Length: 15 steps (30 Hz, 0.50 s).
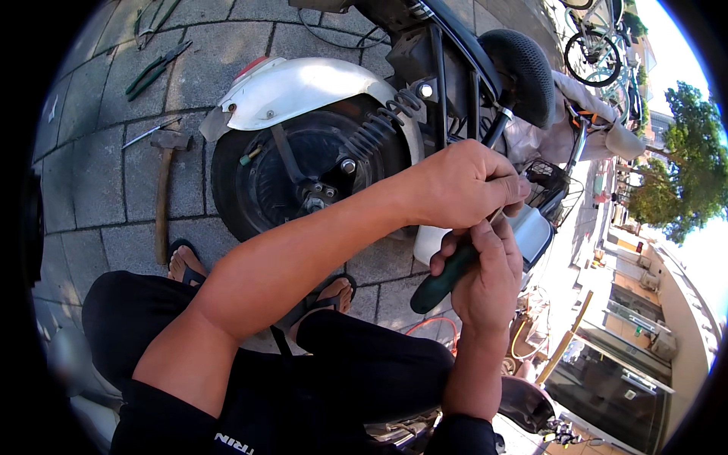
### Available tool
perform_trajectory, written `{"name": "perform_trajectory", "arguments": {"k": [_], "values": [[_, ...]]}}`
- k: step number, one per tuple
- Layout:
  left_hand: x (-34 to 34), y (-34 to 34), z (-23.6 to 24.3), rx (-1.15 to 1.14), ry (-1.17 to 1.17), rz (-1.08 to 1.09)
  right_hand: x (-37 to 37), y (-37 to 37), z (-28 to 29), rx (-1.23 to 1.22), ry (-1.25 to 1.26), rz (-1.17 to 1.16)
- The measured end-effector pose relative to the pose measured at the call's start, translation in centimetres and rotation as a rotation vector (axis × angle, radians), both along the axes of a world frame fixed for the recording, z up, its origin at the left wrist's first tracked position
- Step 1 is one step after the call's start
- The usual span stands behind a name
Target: The person uses a handheld angle grinder to smooth a metal bracket on a white scooter, then uses a hammer and punch to adjust a rear wheel component, and finally uses a screwdriver to tighten fasteners on the rear fender area.
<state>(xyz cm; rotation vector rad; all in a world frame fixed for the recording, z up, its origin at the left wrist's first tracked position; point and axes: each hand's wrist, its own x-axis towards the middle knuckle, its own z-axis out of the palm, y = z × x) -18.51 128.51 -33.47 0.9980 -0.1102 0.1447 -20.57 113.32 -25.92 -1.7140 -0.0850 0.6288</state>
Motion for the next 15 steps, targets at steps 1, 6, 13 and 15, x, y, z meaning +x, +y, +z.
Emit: {"name": "perform_trajectory", "arguments": {"k": [1, 6, 13, 15], "values": [[0.1, 0.6, -0.1, -0.037, -0.012, 0.08, -0.9, 1.1, 0.6, -0.055, -0.026, -0.032], [0.6, 3.8, 1.0, -0.277, -0.068, 0.015, -4.2, -0.3, 1.0, -0.061, 0.033, -0.059], [0.3, 3.2, 1.4, -0.262, 0.0, 0.052, -4.8, 1.4, 0.5, -0.023, 0.049, -0.202], [-0.6, 4.2, 1.6, -0.259, 0.052, 0.116, -4.6, 2.4, 0.7, -0.052, 0.046, -0.202]]}}
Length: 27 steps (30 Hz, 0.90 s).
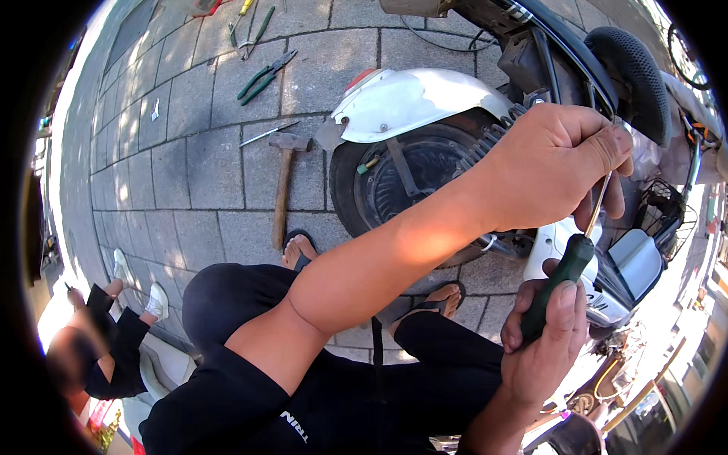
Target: The person uses a handheld angle grinder to smooth a metal bracket on a white scooter, then uses a hammer and punch to adjust a rear wheel component, and finally uses a screwdriver to tighten fasteners on the rear fender area.
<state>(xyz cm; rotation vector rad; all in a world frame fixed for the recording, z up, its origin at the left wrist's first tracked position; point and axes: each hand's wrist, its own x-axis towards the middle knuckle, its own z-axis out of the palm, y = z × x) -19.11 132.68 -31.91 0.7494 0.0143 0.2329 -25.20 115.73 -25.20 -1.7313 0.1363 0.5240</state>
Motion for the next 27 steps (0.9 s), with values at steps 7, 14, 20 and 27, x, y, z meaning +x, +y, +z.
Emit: {"name": "perform_trajectory", "arguments": {"k": [7, 14, 20, 27], "values": [[-5.7, 1.0, 1.9, 0.4, 0.478, 0.173, -2.6, 0.4, -2.5, -0.059, 0.085, 0.251], [-15.7, 0.4, 13.6, 0.365, 0.81, -0.001, -12.3, -2.5, 6.7, -0.122, 0.156, 0.327], [-19.1, -4.3, 24.2, 0.349, 0.751, -0.41, -19.9, -6.0, 24.4, -0.339, 0.263, 0.11], [-23.8, -13.2, 37.9, 0.274, 0.49, -0.87, -28.8, -14.1, 39.1, -0.413, 0.242, -0.152]]}}
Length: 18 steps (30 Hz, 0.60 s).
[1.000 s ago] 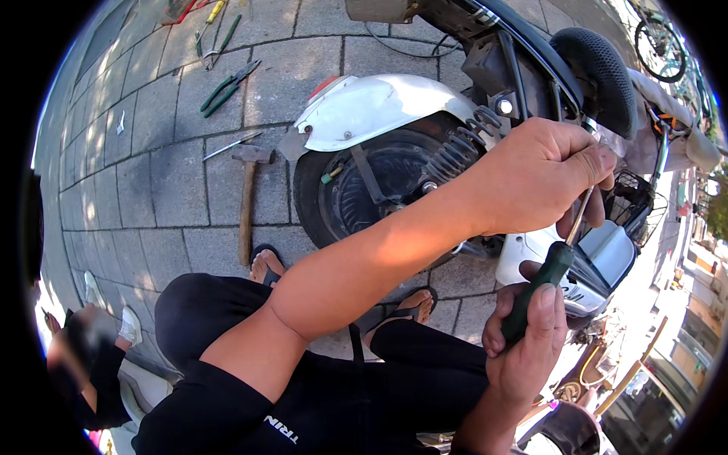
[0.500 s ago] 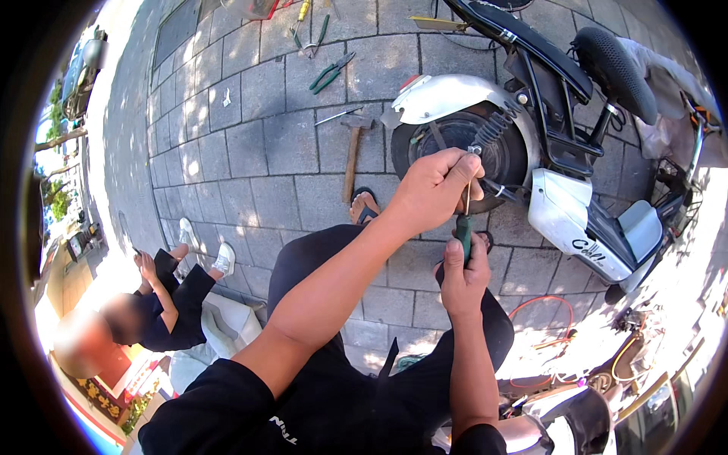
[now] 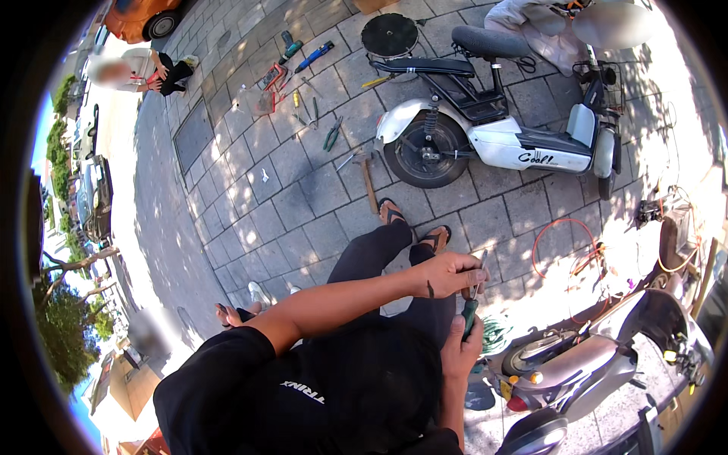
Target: The person uses a handheld angle grinder to smooth a metal bracket on a white scooter, then uses a hammer and punch to adjust a rear wheel component, and finally uses a screwdriver to tighten fasteners on the rear fender area.
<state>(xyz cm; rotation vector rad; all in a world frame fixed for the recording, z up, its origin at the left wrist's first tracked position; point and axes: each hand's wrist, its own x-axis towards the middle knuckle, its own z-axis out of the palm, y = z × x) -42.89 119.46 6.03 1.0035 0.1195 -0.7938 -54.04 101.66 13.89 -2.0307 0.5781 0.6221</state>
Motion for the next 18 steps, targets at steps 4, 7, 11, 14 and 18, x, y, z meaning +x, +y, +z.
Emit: {"name": "perform_trajectory", "arguments": {"k": [4, 7, 11, 14, 18], "values": [[1.2, 0.7, 3.6, 0.151, 0.011, -0.122, 0.7, 2.3, 0.8, 0.158, -0.036, -0.184], [2.0, 3.1, 3.1, 0.184, 0.024, -0.072, 1.0, 4.0, -0.6, 0.379, -0.064, -0.306], [2.9, 7.2, 2.8, 0.152, 0.008, -0.13, 0.8, 7.6, -1.7, 0.59, -0.024, -0.478], [2.7, 10.6, 0.9, 0.076, 0.011, -0.144, 0.2, 12.4, -2.7, 0.731, -0.01, -0.681], [1.5, 17.7, -2.2, 0.07, -0.025, -0.242, -2.8, 20.7, -3.7, 0.793, -0.019, -0.868]]}}
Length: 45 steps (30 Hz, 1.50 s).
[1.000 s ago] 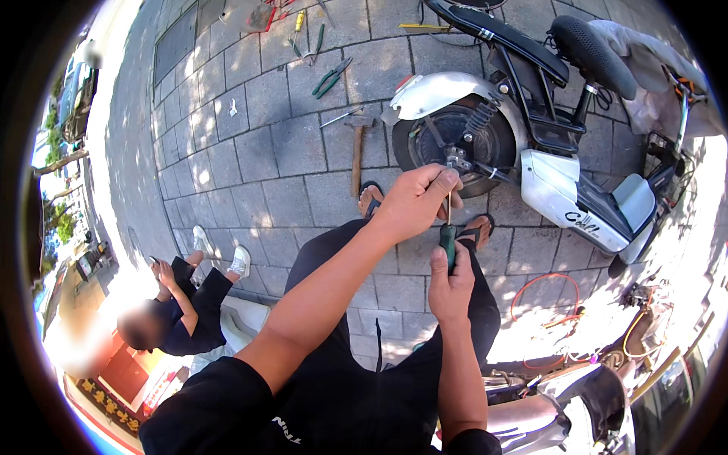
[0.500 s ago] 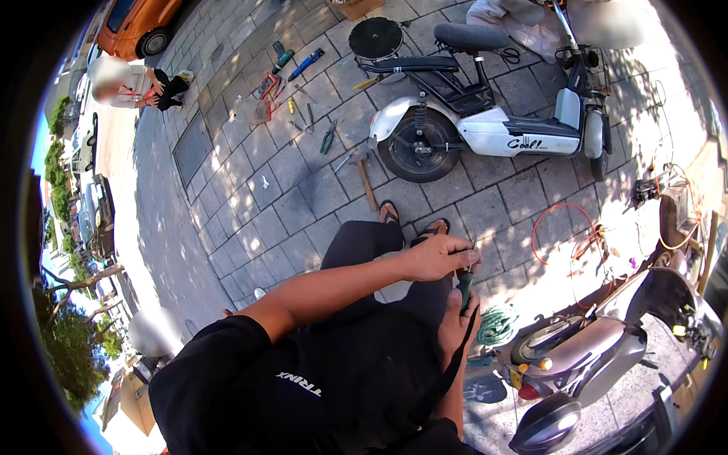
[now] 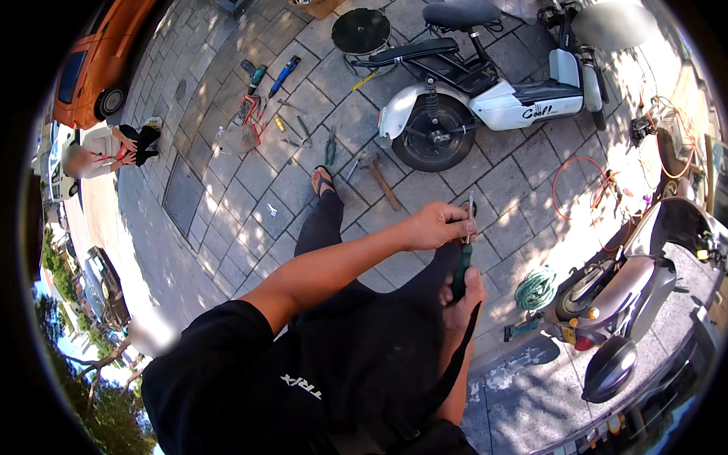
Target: The person uses a handheld angle grinder to smooth a metal bracket on a white scooter, then uses a hammer and punch to adjust a rear wheel component, and finally uses a screwdriver to tighten fasteners on the rear fender area.
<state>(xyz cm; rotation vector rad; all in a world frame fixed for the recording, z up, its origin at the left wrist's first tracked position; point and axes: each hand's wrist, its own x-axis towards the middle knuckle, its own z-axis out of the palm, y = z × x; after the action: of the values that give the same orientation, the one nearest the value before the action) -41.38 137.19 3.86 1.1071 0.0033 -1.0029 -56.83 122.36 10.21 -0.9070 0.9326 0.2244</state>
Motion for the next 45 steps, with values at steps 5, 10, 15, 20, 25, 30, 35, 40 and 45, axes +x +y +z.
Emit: {"name": "perform_trajectory", "arguments": {"k": [5, 10, 15, 20, 25, 30, 35, 40, 45], "values": [[-1.5, 9.4, -0.7, 0.07, 0.051, -0.141, -1.9, 10.8, 0.3, 0.075, 0.096, -0.085], [0.0, 16.8, -2.6, 0.175, 0.197, -0.055, 0.4, 16.5, -3.8, 0.26, 0.096, -0.05], [3.4, 20.3, -8.8, 0.272, 0.092, -0.043, 4.0, 18.2, -11.4, 0.348, 0.032, -0.005], [7.0, 19.8, -18.6, 0.282, 0.011, 0.012, 6.8, 20.3, -23.7, 0.491, 0.022, -0.231], [13.2, 19.9, -29.5, 0.347, -0.118, 0.045, 13.0, 22.8, -36.8, 0.697, -0.203, -0.386], [21.5, 20.2, -38.2, 0.447, -0.155, 0.142, 21.5, 24.9, -47.8, 0.759, -0.317, -0.383], [25.8, 18.7, -43.7, 0.391, -0.197, 0.253, 27.5, 25.5, -54.1, 0.716, -0.419, -0.358], [27.9, 17.2, -44.2, 0.397, -0.329, 0.255, 31.0, 26.0, -54.7, 0.766, -0.515, -0.4], [30.2, 17.9, -45.9, 0.381, -0.316, 0.249, 33.3, 26.1, -54.4, 0.817, -0.456, -0.45]]}}
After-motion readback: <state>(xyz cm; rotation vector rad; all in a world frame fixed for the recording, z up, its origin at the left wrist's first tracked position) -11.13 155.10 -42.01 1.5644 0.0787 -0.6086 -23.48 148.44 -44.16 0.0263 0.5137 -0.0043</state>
